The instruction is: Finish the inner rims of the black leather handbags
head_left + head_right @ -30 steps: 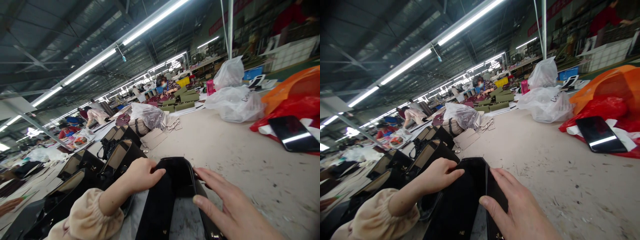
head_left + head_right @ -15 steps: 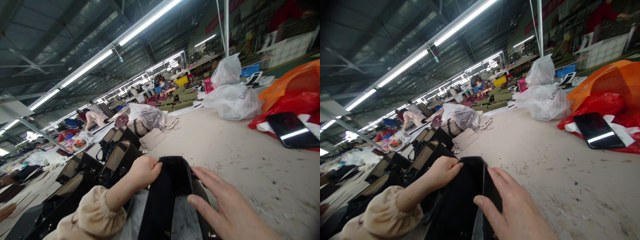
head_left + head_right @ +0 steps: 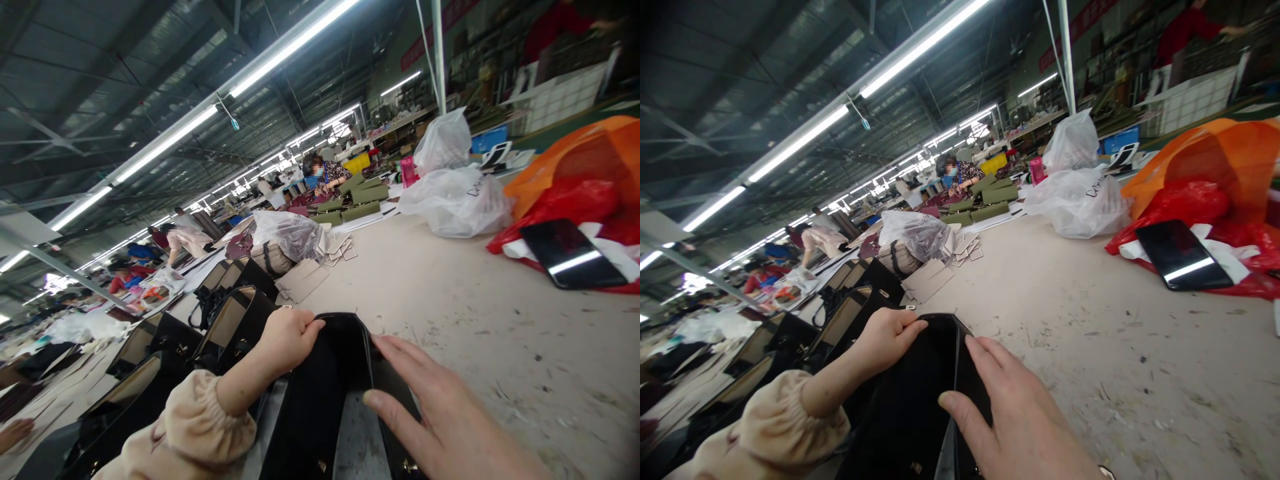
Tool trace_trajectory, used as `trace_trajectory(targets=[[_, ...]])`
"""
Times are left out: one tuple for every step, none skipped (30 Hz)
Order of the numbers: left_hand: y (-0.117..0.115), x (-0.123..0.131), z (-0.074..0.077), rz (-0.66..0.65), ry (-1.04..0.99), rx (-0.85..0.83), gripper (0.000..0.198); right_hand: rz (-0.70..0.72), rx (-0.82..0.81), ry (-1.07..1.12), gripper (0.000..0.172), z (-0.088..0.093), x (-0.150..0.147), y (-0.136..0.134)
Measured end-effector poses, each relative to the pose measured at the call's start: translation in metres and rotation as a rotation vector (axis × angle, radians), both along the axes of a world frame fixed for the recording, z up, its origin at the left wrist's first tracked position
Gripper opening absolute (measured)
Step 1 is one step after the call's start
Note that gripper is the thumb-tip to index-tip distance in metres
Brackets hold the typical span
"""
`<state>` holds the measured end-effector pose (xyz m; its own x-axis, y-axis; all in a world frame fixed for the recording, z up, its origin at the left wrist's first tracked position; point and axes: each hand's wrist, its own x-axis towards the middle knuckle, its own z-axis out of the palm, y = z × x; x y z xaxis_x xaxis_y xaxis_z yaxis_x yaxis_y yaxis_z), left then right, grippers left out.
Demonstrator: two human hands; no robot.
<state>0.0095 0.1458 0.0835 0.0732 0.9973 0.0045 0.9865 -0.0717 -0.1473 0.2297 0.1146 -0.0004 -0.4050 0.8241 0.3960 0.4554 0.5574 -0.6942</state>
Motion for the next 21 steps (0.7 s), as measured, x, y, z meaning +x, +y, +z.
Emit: trace_trajectory(targets=[[-0.001,-0.001,-0.001,0.004,-0.013,0.005,0.044,0.002,0.005,0.001,0.056,0.0,0.0,-0.001],[-0.001,-0.002,-0.001,0.007,-0.017,0.008,0.044,0.006,0.007,0.001,0.055,0.001,0.0,-0.001],[-0.002,-0.003,-0.001,0.01,-0.012,0.01,0.044,0.013,0.008,-0.002,0.054,0.002,0.0,-0.002],[-0.004,-0.004,0.001,0.012,0.005,0.007,0.043,0.017,0.008,-0.005,0.054,0.004,0.0,-0.002],[-0.005,-0.004,0.002,0.01,0.029,-0.001,0.043,0.022,0.007,-0.008,0.053,0.005,0.001,-0.003],[-0.006,-0.004,0.005,0.005,0.059,-0.014,0.042,0.025,0.005,-0.01,0.053,0.007,0.001,-0.004],[-0.006,-0.004,0.008,-0.002,0.087,-0.024,0.042,0.029,0.002,-0.012,0.052,0.008,0.002,-0.004],[-0.006,-0.003,0.011,-0.014,0.107,-0.029,0.041,0.035,-0.002,-0.014,0.052,0.009,0.002,-0.005],[-0.006,-0.002,0.014,-0.04,0.111,-0.028,0.039,0.04,-0.007,-0.014,0.052,0.009,0.002,-0.005],[-0.004,-0.001,0.016,-0.081,0.101,-0.026,0.036,0.042,-0.013,-0.014,0.052,0.009,0.003,-0.005],[-0.002,0.0,0.017,-0.133,0.082,-0.03,0.033,0.045,-0.019,-0.013,0.052,0.009,0.003,-0.004],[0.001,0.001,0.018,-0.188,0.062,-0.041,0.031,0.043,-0.022,-0.01,0.051,0.008,0.004,-0.004],[0.003,0.002,0.017,-0.238,0.047,-0.06,0.029,0.04,-0.023,-0.006,0.051,0.008,0.004,-0.003],[0.006,0.003,0.016,-0.278,0.043,-0.079,0.029,0.036,-0.023,-0.002,0.051,0.008,0.004,-0.003],[0.008,0.004,0.014,-0.306,0.048,-0.09,0.029,0.032,-0.02,0.003,0.05,0.008,0.005,-0.002],[0.01,0.004,0.012,-0.325,0.057,-0.089,0.03,0.028,-0.015,0.01,0.049,0.008,0.005,-0.001],[0.011,0.004,0.01,-0.34,0.064,-0.079,0.029,0.027,-0.01,0.018,0.048,0.008,0.006,-0.001],[0.012,0.003,0.009,-0.354,0.067,-0.065,0.029,0.028,-0.005,0.027,0.047,0.008,0.006,0.0],[0.012,0.003,0.007,-0.363,0.067,-0.053,0.029,0.029,0.004,0.037,0.045,0.008,0.007,0.0],[0.012,0.002,0.007,-0.367,0.063,-0.046,0.029,0.027,0.016,0.045,0.044,0.008,0.007,0.001],[0.012,0.001,0.007,-0.365,0.055,-0.042,0.03,0.024,0.028,0.05,0.044,0.008,0.006,0.001]])
